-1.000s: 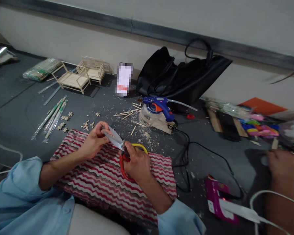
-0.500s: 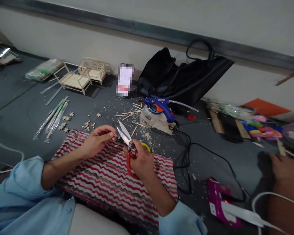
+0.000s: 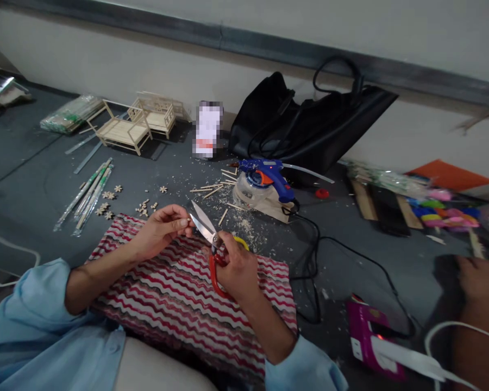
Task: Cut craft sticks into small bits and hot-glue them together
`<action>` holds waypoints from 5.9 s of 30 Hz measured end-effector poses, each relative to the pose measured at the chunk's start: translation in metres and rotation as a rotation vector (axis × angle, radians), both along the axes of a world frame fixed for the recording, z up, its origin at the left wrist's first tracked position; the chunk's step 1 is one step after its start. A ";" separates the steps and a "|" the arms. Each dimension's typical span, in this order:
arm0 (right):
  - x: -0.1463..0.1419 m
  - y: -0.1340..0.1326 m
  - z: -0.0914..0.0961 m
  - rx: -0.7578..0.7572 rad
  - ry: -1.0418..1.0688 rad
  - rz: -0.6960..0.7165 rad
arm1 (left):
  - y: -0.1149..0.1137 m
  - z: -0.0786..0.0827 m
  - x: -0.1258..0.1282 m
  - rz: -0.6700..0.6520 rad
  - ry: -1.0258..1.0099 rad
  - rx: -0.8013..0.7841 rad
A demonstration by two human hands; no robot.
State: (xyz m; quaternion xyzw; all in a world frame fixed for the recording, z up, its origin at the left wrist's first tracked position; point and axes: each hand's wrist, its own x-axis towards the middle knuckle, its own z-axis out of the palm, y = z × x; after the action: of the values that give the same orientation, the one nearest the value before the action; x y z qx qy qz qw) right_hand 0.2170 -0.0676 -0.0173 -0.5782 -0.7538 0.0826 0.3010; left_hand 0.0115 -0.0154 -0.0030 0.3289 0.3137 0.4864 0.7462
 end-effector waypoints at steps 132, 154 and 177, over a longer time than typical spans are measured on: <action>-0.011 -0.006 0.025 -0.282 -0.241 0.122 | -0.001 0.003 0.002 0.052 0.139 0.238; -0.012 -0.003 0.027 -0.365 -0.209 0.145 | -0.002 -0.001 0.001 0.057 0.118 0.264; -0.001 0.000 0.014 -0.265 -0.019 0.032 | 0.006 -0.005 -0.001 0.039 0.034 0.262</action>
State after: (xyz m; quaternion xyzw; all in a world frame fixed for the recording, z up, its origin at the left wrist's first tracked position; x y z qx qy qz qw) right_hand 0.2160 -0.0679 -0.0029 -0.6015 -0.7482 0.1808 0.2137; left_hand 0.0106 -0.0098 -0.0078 0.4255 0.2665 0.5321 0.6817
